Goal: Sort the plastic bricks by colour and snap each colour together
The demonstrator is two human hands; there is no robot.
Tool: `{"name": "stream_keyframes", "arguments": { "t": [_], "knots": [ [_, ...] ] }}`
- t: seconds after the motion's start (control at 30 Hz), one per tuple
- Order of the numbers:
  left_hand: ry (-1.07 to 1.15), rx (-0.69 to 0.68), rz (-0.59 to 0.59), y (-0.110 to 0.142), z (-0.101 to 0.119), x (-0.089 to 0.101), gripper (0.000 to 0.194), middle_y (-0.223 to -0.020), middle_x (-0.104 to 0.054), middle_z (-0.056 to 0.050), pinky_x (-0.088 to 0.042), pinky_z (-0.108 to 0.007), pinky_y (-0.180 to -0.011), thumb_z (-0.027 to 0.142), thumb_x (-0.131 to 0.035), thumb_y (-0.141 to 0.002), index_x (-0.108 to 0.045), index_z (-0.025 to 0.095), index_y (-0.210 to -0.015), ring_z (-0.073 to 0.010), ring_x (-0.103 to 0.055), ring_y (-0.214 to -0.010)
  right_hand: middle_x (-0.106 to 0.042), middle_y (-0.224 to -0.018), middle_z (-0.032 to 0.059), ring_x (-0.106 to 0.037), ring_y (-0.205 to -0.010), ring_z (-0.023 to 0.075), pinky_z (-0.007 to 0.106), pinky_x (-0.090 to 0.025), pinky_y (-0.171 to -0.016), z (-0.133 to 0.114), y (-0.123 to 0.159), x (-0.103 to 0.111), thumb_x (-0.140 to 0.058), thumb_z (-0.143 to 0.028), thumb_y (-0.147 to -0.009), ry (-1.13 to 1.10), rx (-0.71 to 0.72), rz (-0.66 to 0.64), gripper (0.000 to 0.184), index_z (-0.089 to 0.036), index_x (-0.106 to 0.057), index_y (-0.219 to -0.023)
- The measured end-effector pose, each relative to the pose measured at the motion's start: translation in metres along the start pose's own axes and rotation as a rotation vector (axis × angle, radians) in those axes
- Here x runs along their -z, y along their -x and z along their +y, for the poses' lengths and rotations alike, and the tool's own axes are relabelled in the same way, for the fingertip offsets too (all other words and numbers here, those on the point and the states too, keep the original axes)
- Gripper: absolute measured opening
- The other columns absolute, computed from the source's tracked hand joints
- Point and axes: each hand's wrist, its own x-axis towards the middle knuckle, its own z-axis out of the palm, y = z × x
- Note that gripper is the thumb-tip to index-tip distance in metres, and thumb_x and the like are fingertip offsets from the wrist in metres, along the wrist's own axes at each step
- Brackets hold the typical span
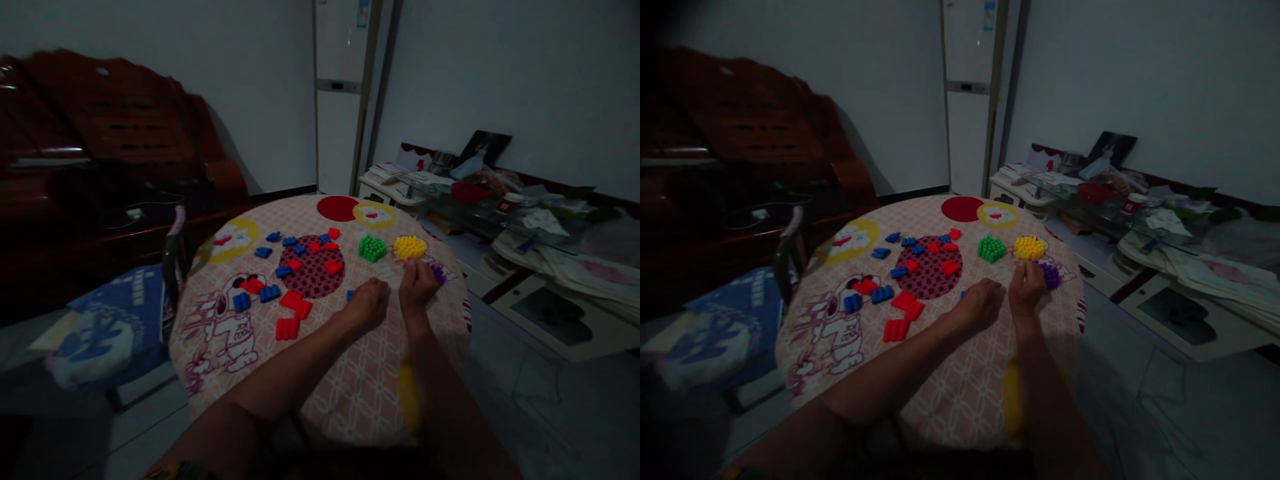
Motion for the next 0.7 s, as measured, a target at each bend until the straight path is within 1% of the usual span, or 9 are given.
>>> {"name": "stream_keyframes", "arguments": {
  "t": [0.07,0.13,0.23,0.33,0.4,0.47,0.53,0.6,0.7],
  "knots": [
    [-0.001,0.048,0.08,-0.001,-0.012,0.011,0.025,-0.106,-0.066,-0.014,-0.053,-0.035,-0.091,0.014,-0.048,-0.089,-0.064,0.014,-0.109,-0.0228,-0.064,-0.098,-0.065,-0.077,0.0079,-0.058,-0.078,0.0208,0.032,-0.044,-0.077,-0.011,0.013,-0.014,-0.038,-0.042,-0.095,-0.042,0.086,-0.174,0.034,-0.023,-0.06,-0.076],
    [-0.004,0.116,0.151,-0.005,-0.028,0.027,0.031,-0.112,-0.067,-0.016,-0.052,-0.036,-0.093,0.012,-0.051,-0.086,-0.063,0.011,-0.116,-0.023,-0.065,-0.1,-0.065,-0.073,0.007,-0.057,-0.071,0.0199,0.031,-0.041,-0.071,-0.016,0.023,-0.023,-0.039,-0.041,-0.094,-0.044,0.148,-0.321,0.035,-0.023,-0.059,-0.071],
    [-0.063,0.223,0.252,-0.008,-0.057,0.06,0.036,-0.119,-0.068,-0.015,-0.049,-0.037,-0.1,0.012,-0.054,-0.086,-0.063,0.012,-0.121,-0.0234,-0.063,-0.11,-0.065,-0.071,0.0059,-0.056,-0.067,0.0191,0.03,-0.039,-0.066,-0.013,0.031,-0.031,-0.044,-0.042,-0.092,-0.01,0.195,-0.46,0.034,-0.024,-0.06,-0.069],
    [-0.175,0.391,0.346,0.002,-0.088,0.099,0.035,-0.125,-0.066,-0.014,-0.046,-0.038,-0.104,0.017,-0.053,-0.089,-0.063,0.014,-0.123,-0.0247,-0.06,-0.12,-0.068,-0.074,0.0056,-0.058,-0.069,0.0191,0.029,-0.039,-0.067,-0.006,0.032,-0.033,-0.046,-0.042,-0.091,0.014,0.194,-0.52,0.033,-0.023,-0.065,-0.072],
    [-0.257,0.556,0.352,0.015,-0.111,0.121,0.036,-0.126,-0.066,-0.017,-0.047,-0.038,-0.102,0.02,-0.053,-0.09,-0.063,0.012,-0.123,-0.0269,-0.061,-0.12,-0.068,-0.073,0.005,-0.059,-0.068,0.0187,0.029,-0.039,-0.066,-0.003,0.03,-0.033,-0.047,-0.043,-0.091,0.007,0.171,-0.544,0.034,-0.022,-0.066,-0.072],
    [-0.305,0.684,0.34,0.029,-0.132,0.137,0.038,-0.126,-0.065,-0.019,-0.048,-0.039,-0.101,0.024,-0.054,-0.09,-0.063,0.01,-0.124,-0.0293,-0.061,-0.119,-0.068,-0.071,0.0041,-0.059,-0.066,0.0179,0.028,-0.039,-0.065,0.0,0.028,-0.032,-0.047,-0.044,-0.091,-0.019,0.125,-0.569,0.035,-0.021,-0.067,-0.073],
    [-0.309,0.785,0.323,0.04,-0.149,0.146,0.04,-0.127,-0.065,-0.02,-0.048,-0.04,-0.099,0.029,-0.054,-0.091,-0.063,0.01,-0.125,-0.0305,-0.06,-0.12,-0.068,-0.07,0.0033,-0.059,-0.065,0.0173,0.028,-0.04,-0.065,0.002,0.027,-0.031,-0.048,-0.045,-0.09,-0.045,0.069,-0.586,0.036,-0.02,-0.067,-0.072],
    [-0.3,0.858,0.341,0.046,-0.159,0.15,0.04,-0.126,-0.065,-0.019,-0.048,-0.039,-0.099,0.032,-0.056,-0.091,-0.064,0.011,-0.123,-0.0303,-0.06,-0.119,-0.069,-0.07,0.0033,-0.06,-0.066,0.0171,0.027,-0.041,-0.066,0.004,0.026,-0.031,-0.049,-0.046,-0.09,-0.07,0.025,-0.596,0.037,-0.02,-0.067,-0.073],
    [-0.321,0.866,0.497,0.049,-0.166,0.154,0.034,-0.126,-0.064,-0.018,-0.045,-0.041,-0.102,0.029,-0.058,-0.091,-0.066,0.013,-0.121,-0.0309,-0.057,-0.12,-0.07,-0.069,0.0034,-0.061,-0.067,0.0175,0.027,-0.042,-0.066,0.007,0.025,-0.031,-0.049,-0.044,-0.09,-0.107,-0.023,-0.608,0.035,-0.019,-0.067,-0.071]
  ]
}}
